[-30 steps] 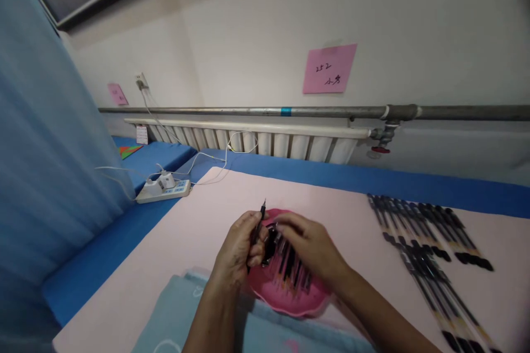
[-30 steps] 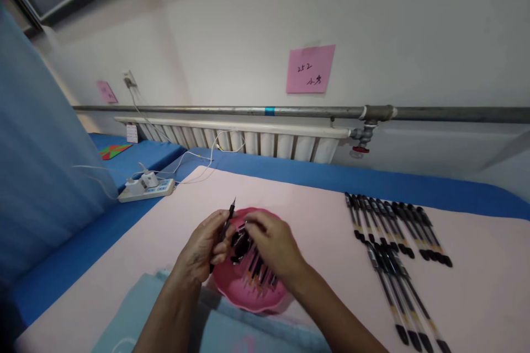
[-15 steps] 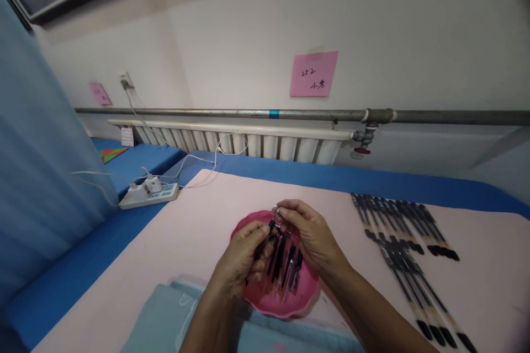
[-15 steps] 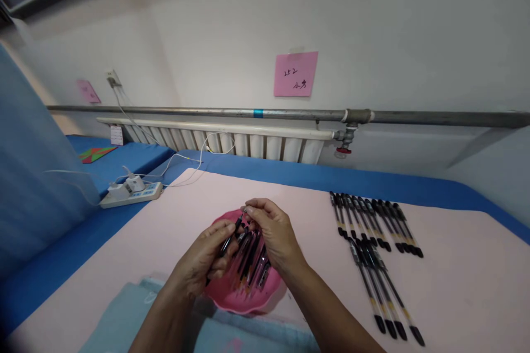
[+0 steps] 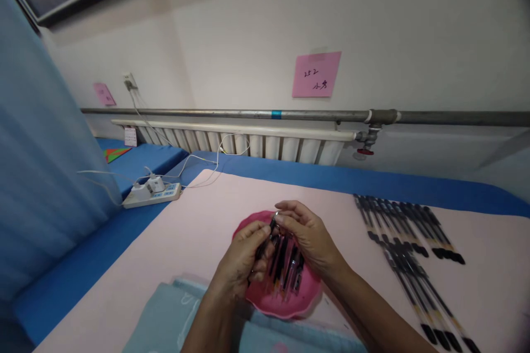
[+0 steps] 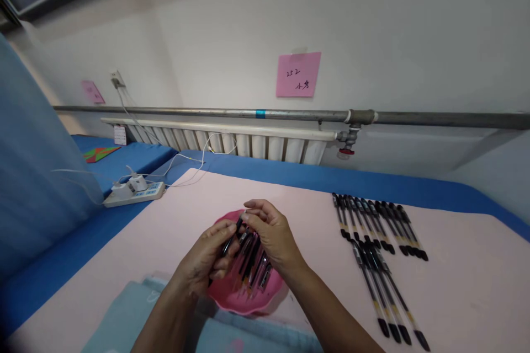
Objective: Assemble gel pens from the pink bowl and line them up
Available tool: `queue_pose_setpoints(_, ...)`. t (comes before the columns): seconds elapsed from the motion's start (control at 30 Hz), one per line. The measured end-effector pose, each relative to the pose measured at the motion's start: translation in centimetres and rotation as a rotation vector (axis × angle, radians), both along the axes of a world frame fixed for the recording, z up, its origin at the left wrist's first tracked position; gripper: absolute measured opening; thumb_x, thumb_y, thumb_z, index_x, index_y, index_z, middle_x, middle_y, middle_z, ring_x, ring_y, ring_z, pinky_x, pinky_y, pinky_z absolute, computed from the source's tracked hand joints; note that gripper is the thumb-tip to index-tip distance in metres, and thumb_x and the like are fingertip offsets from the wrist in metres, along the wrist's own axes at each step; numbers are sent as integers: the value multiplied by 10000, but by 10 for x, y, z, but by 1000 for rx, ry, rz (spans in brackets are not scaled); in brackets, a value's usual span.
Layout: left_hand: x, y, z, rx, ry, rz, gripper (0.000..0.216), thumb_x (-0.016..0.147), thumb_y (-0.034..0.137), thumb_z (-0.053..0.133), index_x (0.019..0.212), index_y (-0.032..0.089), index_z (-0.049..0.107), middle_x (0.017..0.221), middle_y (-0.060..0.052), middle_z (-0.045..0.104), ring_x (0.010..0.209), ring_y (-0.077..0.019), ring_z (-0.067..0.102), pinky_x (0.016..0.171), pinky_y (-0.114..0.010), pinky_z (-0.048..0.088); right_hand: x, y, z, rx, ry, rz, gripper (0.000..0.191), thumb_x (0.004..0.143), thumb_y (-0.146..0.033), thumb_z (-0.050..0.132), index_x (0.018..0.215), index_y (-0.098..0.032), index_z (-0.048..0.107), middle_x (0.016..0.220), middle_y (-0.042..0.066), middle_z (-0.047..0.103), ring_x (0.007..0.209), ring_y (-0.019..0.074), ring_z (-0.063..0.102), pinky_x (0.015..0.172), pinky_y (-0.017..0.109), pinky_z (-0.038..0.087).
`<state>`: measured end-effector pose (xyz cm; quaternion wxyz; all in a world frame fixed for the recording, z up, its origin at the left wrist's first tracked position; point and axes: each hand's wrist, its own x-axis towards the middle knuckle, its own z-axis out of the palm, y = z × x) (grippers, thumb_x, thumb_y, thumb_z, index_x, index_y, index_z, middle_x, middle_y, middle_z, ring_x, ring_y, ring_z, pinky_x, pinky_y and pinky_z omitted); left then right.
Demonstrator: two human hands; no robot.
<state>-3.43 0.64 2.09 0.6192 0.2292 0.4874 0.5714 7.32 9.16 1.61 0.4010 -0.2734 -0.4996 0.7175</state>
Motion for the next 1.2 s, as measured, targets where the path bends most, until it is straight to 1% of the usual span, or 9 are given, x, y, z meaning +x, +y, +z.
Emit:
queue_pose_setpoints(0.13, 3, 2, 1, -3, 94, 50, 296, 692, 450, 633, 801, 201, 515, 460, 92, 434, 297, -1, 198, 338, -165, 88, -2, 0, -3, -13, -5, -39, 316, 595, -304, 757, 866, -193, 639, 639, -44, 582, 555, 103, 517, 551, 236, 402)
queue_pose_setpoints(0.33, 17, 5, -6, 145, 136, -32, 256, 678, 395, 655, 712, 158, 566, 454, 55, 447, 405, -43, 372, 416, -178, 243, -6, -9, -3, -117, -6, 122, 217, 660, -377, 702, 736, -180, 652, 686, -2, 618, 647, 140, 545, 585, 249, 428)
queue_pose_setpoints(0.47, 15, 5, -3, 43, 120, 31, 291, 677, 445, 632, 739, 178, 534, 423, 85, 410, 315, -25, 267, 349, -180, 148, -6, -12, -1, -176, 94, 186, 348, 749, -488, 585, 890, -181, 670, 902, 60, 659, 867, 199, 577, 730, 303, 457)
queue_pose_setpoints(0.6, 1, 4, 2, 37, 125, 106, 306, 688, 466, 616, 771, 191, 508, 456, 94, 433, 285, -6, 224, 317, -165, 99, -5, -9, -1, -165, 145, 303, 406, 793, -515, 522, 977, -180, 657, 994, 85, 652, 950, 220, 569, 804, 341, 445)
queue_pose_setpoints(0.77, -6, 3, 0, 56, 116, 139, 316, 689, 474, 616, 770, 192, 498, 470, 95, 442, 276, -1, 224, 299, -157, 92, -5, -10, 0, -113, 98, 240, 389, 796, -491, 530, 979, -177, 670, 1020, 92, 656, 974, 229, 562, 845, 361, 426)
queue_pose_setpoints(0.9, -9, 4, -2, 54, 149, 253, 315, 696, 476, 607, 721, 190, 477, 454, 103, 412, 272, 4, 213, 297, -151, 99, -6, -13, 3, -102, 97, 178, 337, 764, -452, 591, 950, -188, 687, 1003, 88, 667, 988, 233, 560, 829, 352, 427)
queue_pose_setpoints(1.0, -8, 3, -1, 58, 93, 185, 317, 693, 470, 620, 750, 190, 483, 477, 96, 440, 279, 7, 218, 301, -145, 104, -5, -13, 3, -140, 102, 100, 269, 728, -383, 648, 922, -201, 690, 1005, 76, 665, 970, 222, 564, 749, 309, 441)
queue_pose_setpoints(1.13, -4, 1, 0, 42, -6, 83, 332, 679, 455, 648, 808, 191, 494, 481, 93, 448, 291, 11, 211, 314, -136, 81, -4, -11, 1, -161, 88, 148, 237, 728, -359, 650, 893, -195, 696, 892, 57, 682, 851, 187, 581, 709, 292, 432)
queue_pose_setpoints(1.2, -6, 2, -1, 34, -11, 105, 329, 675, 448, 652, 795, 193, 482, 475, 93, 447, 291, 11, 203, 314, -136, 71, -4, -10, 1, -158, 92, 147, 234, 713, -344, 662, 881, -186, 705, 870, 55, 685, 849, 186, 578, 726, 297, 425)
